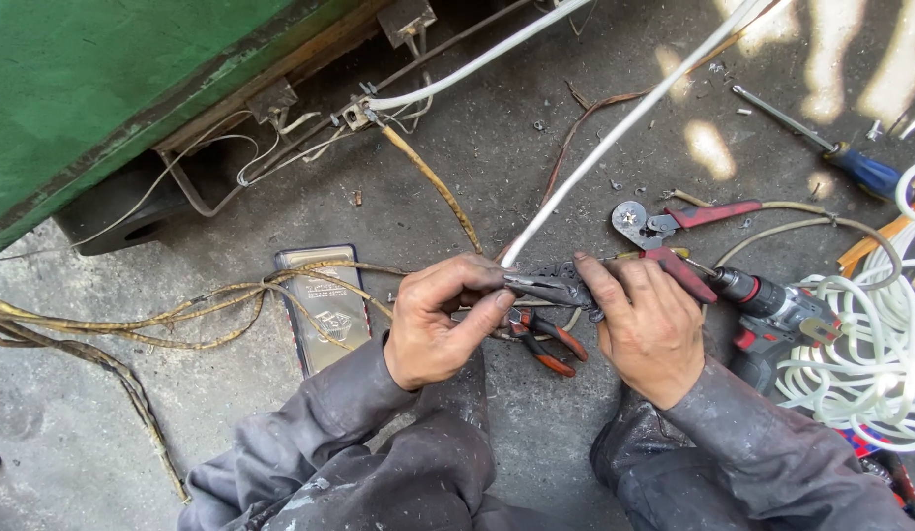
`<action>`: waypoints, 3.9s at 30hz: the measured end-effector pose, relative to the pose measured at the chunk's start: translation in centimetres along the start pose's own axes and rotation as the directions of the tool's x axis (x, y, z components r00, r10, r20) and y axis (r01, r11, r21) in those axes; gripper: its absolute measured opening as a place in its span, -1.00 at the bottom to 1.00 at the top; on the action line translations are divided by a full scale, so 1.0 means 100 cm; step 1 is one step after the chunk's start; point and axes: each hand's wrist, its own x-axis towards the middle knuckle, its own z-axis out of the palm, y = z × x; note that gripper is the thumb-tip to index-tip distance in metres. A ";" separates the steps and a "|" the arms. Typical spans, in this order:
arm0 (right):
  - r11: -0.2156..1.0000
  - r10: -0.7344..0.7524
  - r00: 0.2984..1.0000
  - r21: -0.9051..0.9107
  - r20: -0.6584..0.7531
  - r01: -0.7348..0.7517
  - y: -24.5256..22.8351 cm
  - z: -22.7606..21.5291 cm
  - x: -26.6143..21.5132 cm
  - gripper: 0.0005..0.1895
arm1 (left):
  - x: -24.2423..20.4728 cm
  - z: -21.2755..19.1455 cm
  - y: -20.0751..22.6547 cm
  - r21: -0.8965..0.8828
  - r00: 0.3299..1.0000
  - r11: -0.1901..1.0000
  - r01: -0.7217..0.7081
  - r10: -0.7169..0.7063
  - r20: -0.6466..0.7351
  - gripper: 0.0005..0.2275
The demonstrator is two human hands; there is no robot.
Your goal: The person sits on the ground and strips insulation from white electrical wires using a wire stripper, then uses a cordless drill and pliers to attach the wires to terminals on a green machine, pulling a tool bag over and handling parts from a plastic bag.
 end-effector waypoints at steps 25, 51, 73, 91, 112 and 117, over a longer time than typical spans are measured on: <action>0.973 0.127 0.957 0.154 0.262 -0.171 0.051 0.032 0.015 -0.46 | 0.039 -0.051 0.008 -0.198 0.908 0.979 -0.048 -0.040 -0.418 -0.79; 0.853 0.499 0.860 -0.235 0.105 -0.466 0.157 0.007 -0.169 -0.36 | 0.058 -0.117 0.029 0.256 0.962 0.957 0.140 -0.070 -0.262 -0.62; 0.300 0.521 0.727 0.700 0.448 -0.647 0.243 -0.027 -0.241 -0.44 | 0.047 -0.133 0.042 0.057 0.932 0.935 0.351 -0.343 -0.115 -0.80; 0.061 0.197 0.885 0.895 0.422 -0.441 -0.025 0.073 -0.052 -0.45 | 0.000 -0.013 -0.035 -0.481 0.979 0.867 0.126 -0.188 -0.083 -0.46; 0.008 -0.133 0.824 0.832 0.551 -0.555 -0.049 0.034 -0.010 -0.26 | -0.028 -0.021 -0.015 -0.611 0.979 0.765 0.204 -0.158 0.129 -0.53; 0.020 -0.172 0.824 0.838 0.541 -0.546 -0.044 0.035 -0.013 -0.31 | -0.025 -0.021 -0.013 -0.644 0.981 0.741 0.193 -0.133 0.141 -0.56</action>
